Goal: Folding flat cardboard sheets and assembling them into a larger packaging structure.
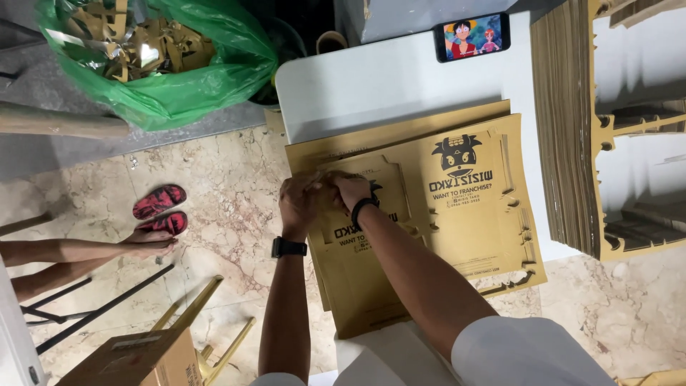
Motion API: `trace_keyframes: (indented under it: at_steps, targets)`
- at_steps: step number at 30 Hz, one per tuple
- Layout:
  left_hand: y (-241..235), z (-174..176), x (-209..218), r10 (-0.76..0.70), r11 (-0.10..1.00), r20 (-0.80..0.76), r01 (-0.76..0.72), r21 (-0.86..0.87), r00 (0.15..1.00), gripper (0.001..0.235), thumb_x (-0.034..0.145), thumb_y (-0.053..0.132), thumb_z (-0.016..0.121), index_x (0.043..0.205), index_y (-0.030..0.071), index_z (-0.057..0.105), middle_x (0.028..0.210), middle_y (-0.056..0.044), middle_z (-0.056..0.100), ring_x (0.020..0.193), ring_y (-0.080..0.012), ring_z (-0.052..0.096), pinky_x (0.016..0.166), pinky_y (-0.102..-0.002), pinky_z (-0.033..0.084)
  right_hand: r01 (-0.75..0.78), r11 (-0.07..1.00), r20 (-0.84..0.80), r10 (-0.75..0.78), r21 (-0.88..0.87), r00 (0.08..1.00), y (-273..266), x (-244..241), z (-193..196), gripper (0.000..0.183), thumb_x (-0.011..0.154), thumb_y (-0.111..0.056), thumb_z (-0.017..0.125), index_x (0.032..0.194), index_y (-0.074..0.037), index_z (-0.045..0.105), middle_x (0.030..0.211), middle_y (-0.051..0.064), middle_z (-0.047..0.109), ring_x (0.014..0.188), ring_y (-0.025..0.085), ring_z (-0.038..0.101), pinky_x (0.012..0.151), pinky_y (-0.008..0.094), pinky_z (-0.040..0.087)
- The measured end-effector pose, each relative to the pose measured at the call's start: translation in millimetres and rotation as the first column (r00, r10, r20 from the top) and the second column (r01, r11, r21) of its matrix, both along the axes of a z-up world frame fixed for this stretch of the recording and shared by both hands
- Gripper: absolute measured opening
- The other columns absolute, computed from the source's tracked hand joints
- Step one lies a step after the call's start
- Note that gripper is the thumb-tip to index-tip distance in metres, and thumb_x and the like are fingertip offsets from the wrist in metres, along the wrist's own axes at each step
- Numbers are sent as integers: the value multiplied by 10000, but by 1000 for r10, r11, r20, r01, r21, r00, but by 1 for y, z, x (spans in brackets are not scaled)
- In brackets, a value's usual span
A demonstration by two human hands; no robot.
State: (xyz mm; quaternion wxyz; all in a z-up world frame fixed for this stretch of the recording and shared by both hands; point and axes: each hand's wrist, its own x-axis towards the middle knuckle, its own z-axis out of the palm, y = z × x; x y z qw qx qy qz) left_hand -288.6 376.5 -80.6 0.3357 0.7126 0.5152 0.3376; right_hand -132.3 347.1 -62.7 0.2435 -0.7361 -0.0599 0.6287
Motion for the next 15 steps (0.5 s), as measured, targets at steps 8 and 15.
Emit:
trace_keyframes:
  at_steps: [8, 15]
  targets:
    - [-10, 3, -1, -11, 1000, -136, 8, -20, 991, 124, 877, 228, 769, 974, 161, 804, 881, -25, 741, 982, -274, 676, 894, -432, 554, -73, 996, -6, 73, 60, 997, 0, 5, 2, 396, 969, -340, 566, 796, -15, 711, 728, 141, 692, 698, 156, 615, 565, 285, 536]
    - [28, 11, -2, 39, 804, -50, -61, -592, 998, 278, 915, 450, 764, 1090, 236, 793, 1023, -90, 782, 1077, -361, 709, 897, -508, 550, -39, 995, -100, 48, 94, 994, 3, 7, 60, 486, 922, -429, 619, 889, 53, 671, 808, 151, 667, 815, 149, 599, 668, 252, 512]
